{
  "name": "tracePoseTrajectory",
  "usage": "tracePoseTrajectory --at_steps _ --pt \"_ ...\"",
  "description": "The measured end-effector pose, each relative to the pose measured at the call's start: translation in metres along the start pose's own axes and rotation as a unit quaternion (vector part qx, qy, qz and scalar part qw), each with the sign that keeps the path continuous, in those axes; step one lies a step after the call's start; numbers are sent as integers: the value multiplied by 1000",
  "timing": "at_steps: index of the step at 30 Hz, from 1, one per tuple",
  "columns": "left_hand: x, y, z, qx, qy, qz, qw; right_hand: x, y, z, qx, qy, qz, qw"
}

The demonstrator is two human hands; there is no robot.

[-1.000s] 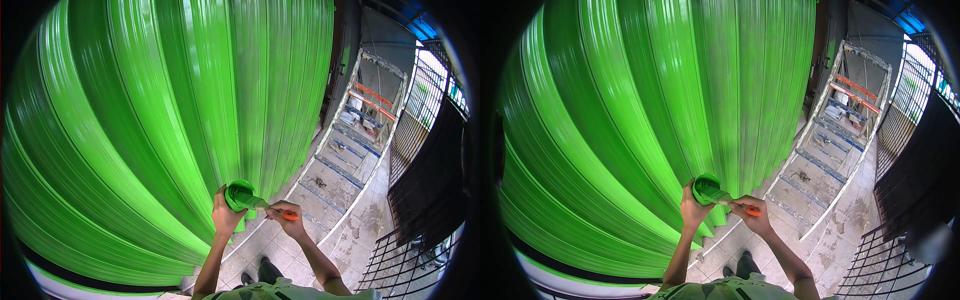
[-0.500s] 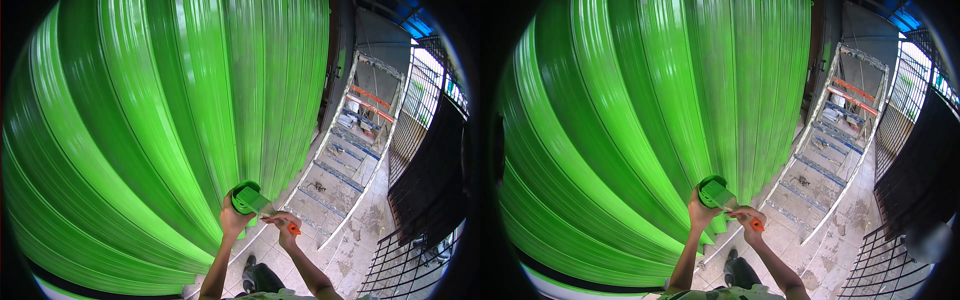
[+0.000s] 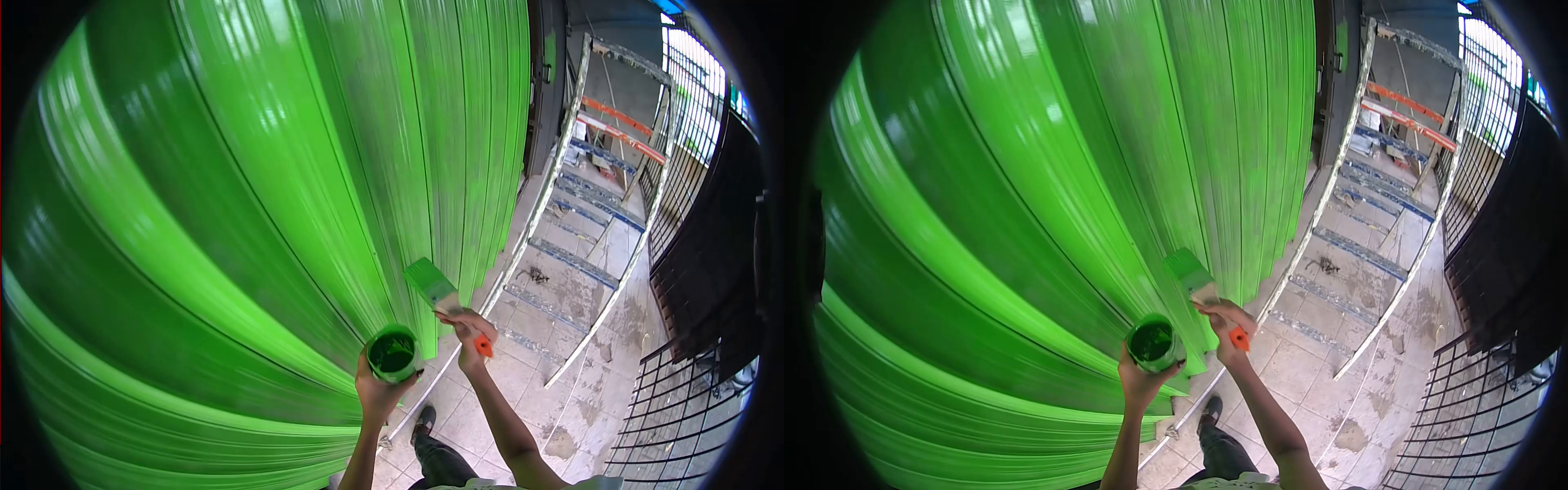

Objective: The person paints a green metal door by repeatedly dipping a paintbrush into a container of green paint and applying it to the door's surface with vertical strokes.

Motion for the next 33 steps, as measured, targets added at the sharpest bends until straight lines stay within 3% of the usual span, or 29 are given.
tracePoseTrajectory --at_steps 5,10,13,16,19,26,31,33 --pt "7 20 -34 33 -22 -66 997 -28 -1 67 33 179 4 983" --pt "16 32 -37 66 -32 -91 993 -42 6 104 -15 219 28 975" --pt "20 38 -45 78 -43 -92 992 -64 -20 86 44 216 10 975" --pt "21 38 -48 86 -54 -97 990 -84 -68 37 183 127 61 973" --pt "20 40 -49 99 -54 -95 989 -87 -82 25 204 139 61 967" --pt "18 51 -63 108 -57 -99 988 -34 23 141 -8 278 10 960" --pt "16 57 -57 110 -56 -95 988 -38 13 157 -35 288 20 957" --pt "15 60 -50 101 -59 -92 989 -56 -37 118 30 187 72 979"
Point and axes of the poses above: each hand's wrist, its own y-axis away from the middle knuckle, its own x-axis out of the back of the hand, z = x × y, the point moved 8 cm from there along -y, towards the middle knuckle
